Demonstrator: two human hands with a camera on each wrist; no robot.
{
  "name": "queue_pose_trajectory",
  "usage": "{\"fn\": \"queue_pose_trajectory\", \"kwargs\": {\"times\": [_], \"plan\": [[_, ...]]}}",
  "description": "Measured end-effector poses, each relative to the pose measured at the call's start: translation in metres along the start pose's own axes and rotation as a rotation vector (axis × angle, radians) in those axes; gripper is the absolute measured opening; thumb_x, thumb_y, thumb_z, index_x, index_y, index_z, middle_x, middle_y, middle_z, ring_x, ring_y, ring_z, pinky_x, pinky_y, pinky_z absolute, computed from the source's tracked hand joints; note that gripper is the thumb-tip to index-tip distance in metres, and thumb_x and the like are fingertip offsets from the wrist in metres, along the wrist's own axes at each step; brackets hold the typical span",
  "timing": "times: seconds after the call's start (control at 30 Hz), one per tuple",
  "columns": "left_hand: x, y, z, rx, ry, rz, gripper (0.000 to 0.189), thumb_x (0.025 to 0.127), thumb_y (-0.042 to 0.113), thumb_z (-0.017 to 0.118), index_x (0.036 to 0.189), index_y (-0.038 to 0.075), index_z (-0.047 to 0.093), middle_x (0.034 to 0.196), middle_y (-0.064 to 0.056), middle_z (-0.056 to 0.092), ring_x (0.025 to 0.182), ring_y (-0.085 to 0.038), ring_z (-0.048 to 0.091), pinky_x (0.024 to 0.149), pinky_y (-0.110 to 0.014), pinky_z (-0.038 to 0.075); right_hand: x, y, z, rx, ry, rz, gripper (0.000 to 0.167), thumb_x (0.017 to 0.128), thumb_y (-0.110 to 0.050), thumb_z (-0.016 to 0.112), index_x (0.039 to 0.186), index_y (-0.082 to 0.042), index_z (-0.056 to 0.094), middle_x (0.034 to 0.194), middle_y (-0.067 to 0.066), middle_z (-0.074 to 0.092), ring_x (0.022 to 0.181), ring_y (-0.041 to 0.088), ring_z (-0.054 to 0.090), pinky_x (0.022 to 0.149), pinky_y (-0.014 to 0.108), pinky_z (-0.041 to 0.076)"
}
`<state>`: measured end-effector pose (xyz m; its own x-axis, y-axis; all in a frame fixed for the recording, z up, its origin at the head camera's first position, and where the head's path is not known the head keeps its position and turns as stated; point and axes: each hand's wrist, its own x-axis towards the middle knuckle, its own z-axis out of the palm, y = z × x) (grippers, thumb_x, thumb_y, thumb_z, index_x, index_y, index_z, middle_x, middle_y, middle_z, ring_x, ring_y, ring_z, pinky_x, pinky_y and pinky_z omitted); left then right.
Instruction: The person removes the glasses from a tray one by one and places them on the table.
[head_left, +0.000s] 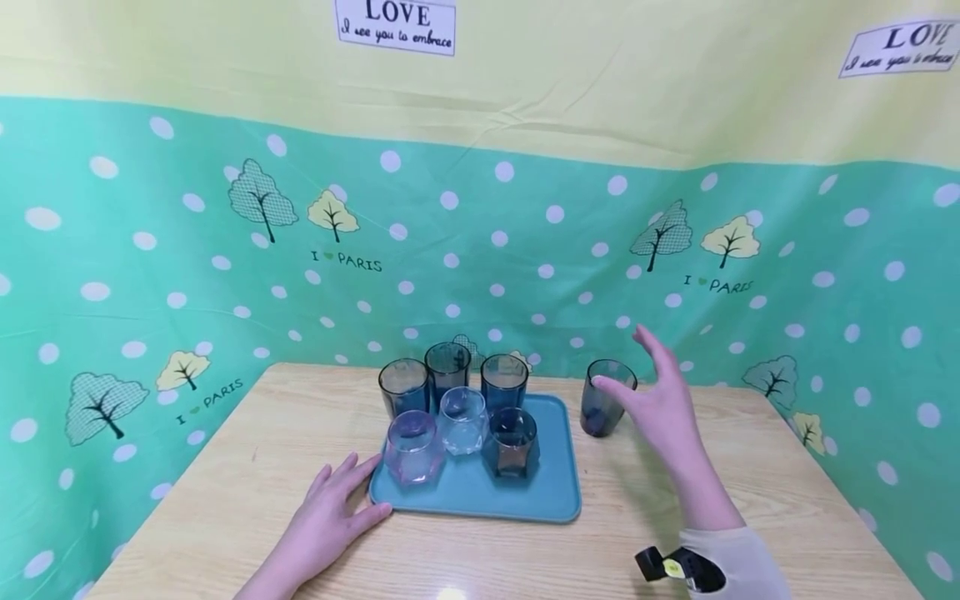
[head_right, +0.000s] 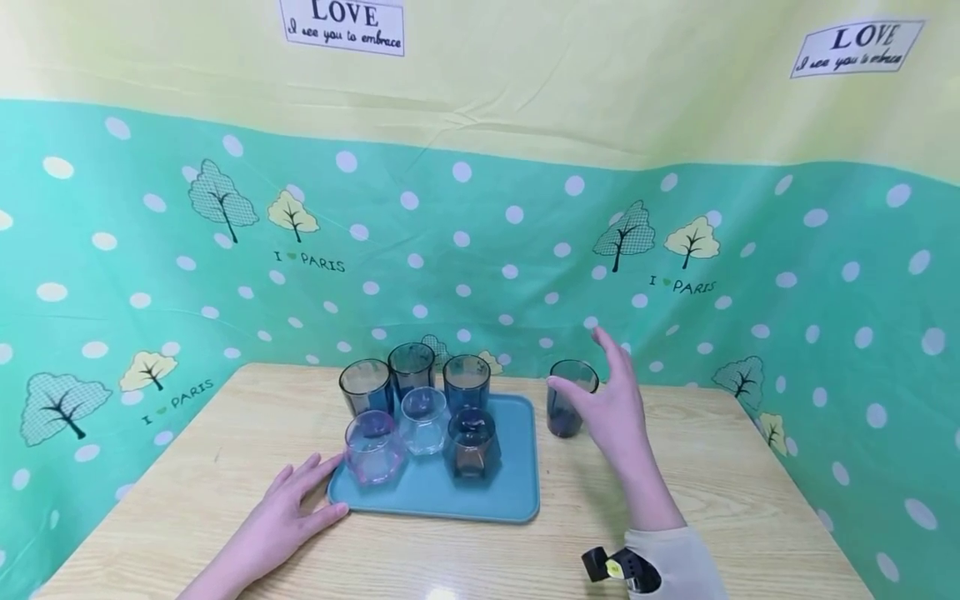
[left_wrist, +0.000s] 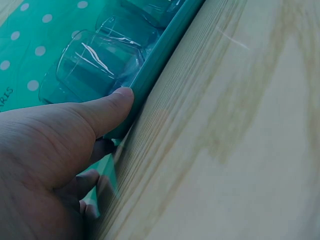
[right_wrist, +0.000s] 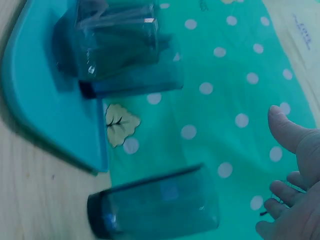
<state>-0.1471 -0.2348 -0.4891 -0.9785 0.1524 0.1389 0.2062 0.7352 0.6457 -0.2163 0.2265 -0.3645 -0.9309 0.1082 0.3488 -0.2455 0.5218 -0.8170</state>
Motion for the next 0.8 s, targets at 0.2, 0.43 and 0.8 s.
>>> {"fn": "queue_pose_trajectory", "kwargs": {"times": [0.2,0.43,0.8], "plan": [[-0.005,-0.002,0.0,-0.002,-0.033,-0.035,0.076,0.095,0.042,0.088,0.157,0.008,0.062,0.159,-0.019,0.06,0.159,-0.051,0.036,0.132,-0.072,0.011,-0.004,-0.017,0.018,0.026,-0.027,-0.027,0.108,0.092,-0.039,0.093,0.177,-0.026,0.027,0.178,0.001,0.034,0.166,0.036,0.025,0.13,0.067,0.028],[-0.006,-0.003,-0.001,0.012,-0.025,-0.027,0.076,0.095,0.043,0.088,0.157,0.008,0.062,0.158,-0.019,0.061,0.158,-0.051,0.038,0.131,-0.072,0.013,-0.004,-0.033,0.048,0.076,-0.099,-0.032,0.106,0.092,-0.042,0.093,0.176,-0.027,0.029,0.177,0.0,0.035,0.165,0.032,0.027,0.133,0.062,0.025],[-0.001,-0.001,-0.001,0.017,-0.011,-0.006,0.076,0.097,0.044,0.087,0.159,0.01,0.061,0.157,-0.017,0.062,0.159,-0.05,0.037,0.132,-0.071,0.013,0.008,-0.045,0.085,0.237,-0.194,0.004,0.104,0.091,-0.037,0.095,0.175,-0.03,0.033,0.177,-0.005,0.036,0.166,0.025,0.027,0.135,0.046,0.025]]}}
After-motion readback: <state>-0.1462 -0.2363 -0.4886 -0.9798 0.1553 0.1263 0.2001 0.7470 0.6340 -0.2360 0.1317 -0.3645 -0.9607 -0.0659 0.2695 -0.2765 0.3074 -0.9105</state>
